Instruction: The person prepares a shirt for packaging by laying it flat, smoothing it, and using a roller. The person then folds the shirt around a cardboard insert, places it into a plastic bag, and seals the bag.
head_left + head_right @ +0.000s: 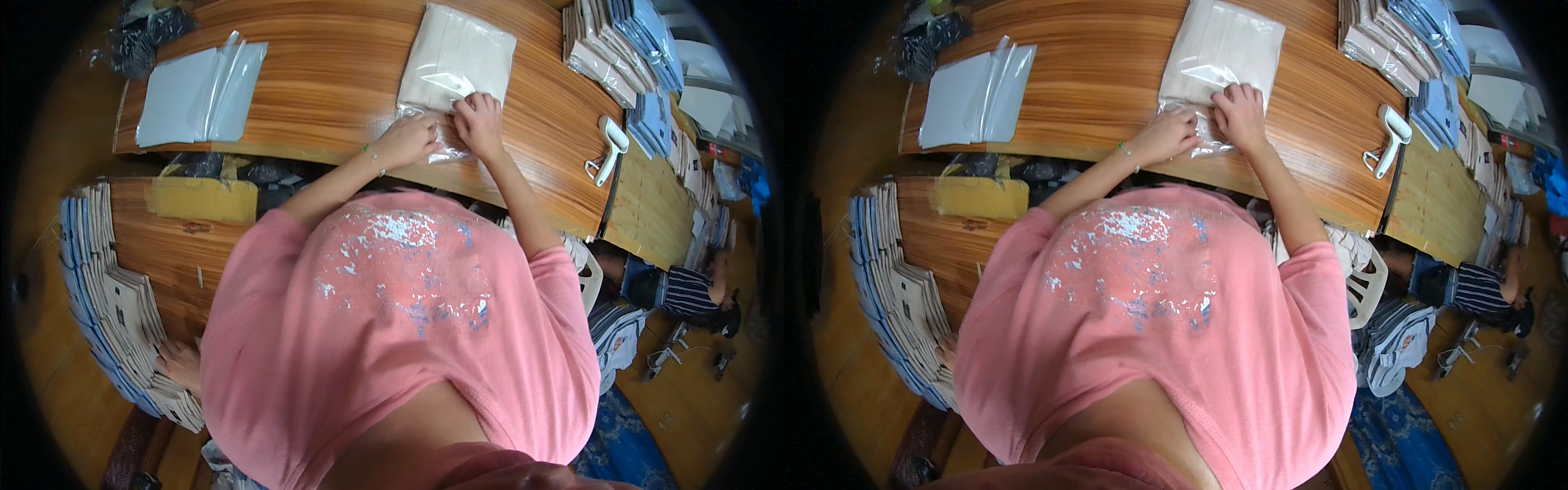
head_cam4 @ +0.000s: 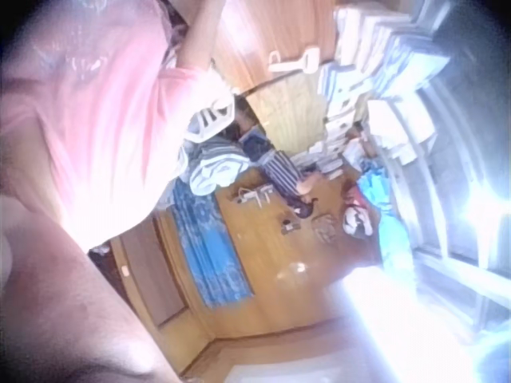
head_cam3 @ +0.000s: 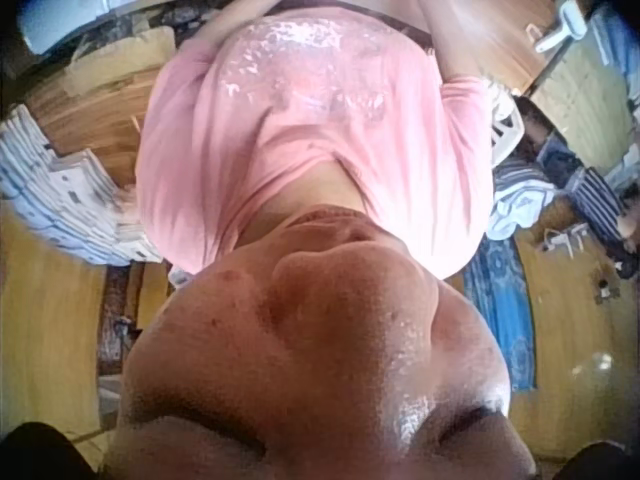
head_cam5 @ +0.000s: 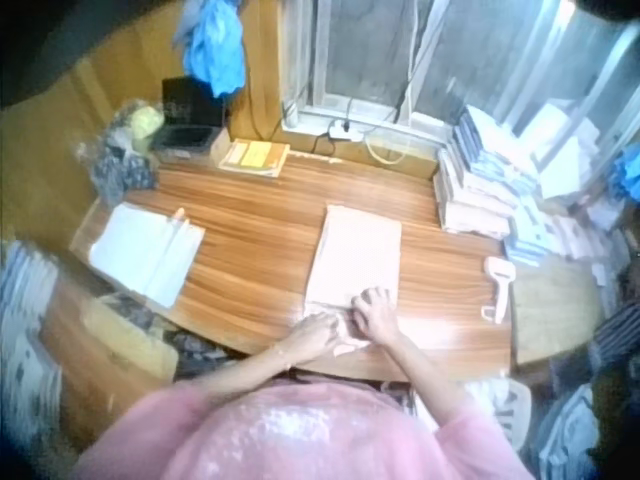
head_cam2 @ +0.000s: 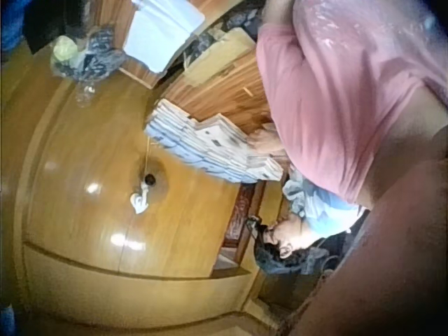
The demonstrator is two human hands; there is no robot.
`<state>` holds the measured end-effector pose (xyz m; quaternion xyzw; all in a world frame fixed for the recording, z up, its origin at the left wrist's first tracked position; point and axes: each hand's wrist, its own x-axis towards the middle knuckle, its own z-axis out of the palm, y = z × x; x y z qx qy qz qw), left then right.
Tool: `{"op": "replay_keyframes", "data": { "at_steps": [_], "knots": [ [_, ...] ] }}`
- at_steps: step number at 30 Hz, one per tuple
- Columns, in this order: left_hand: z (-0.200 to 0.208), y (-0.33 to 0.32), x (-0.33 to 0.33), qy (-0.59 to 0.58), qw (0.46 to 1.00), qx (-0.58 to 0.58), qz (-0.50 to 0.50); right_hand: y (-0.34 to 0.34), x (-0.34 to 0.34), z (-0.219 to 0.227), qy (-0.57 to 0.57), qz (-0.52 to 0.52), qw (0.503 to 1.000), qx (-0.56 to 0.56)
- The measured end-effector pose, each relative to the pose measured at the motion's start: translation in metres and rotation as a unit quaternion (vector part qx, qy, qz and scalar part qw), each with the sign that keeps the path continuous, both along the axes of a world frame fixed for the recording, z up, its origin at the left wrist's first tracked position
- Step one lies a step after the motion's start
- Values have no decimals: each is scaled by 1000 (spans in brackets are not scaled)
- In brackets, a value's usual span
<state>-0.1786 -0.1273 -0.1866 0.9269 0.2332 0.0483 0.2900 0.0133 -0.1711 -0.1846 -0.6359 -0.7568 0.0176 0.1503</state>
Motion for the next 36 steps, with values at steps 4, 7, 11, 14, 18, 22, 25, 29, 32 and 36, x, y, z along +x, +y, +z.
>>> {"op": "replay_keyframes", "data": {
  "at_steps": [4,7,11,14,18,22,25,29,32,36],
  "knots": [
    [-37,-16,-4,-66,990,128,7,14,-7,-3,-110,71,988,78],
    [-44,-21,0,-40,982,182,4,29,6,-10,-32,115,993,22],
    [-39,-17,14,0,963,268,25,35,16,4,27,134,991,-12],
    [-26,-12,24,27,973,220,64,38,16,7,22,128,991,-18],
    [-19,-8,28,78,978,178,73,42,13,6,11,129,990,47],
    [-32,-19,9,-11,975,198,100,36,5,-8,-31,52,998,29],
    [-21,-30,-28,10,991,84,102,19,-11,-6,-2,6,997,72],
    [10,-2,-62,151,939,-256,172,-13,-63,-14,135,67,985,83],
    [7,30,-65,3,979,-62,195,-16,-102,-29,187,75,979,-37],
    [-40,54,-68,-70,984,-5,166,-9,-125,-39,177,28,982,-59]
  ]
}}
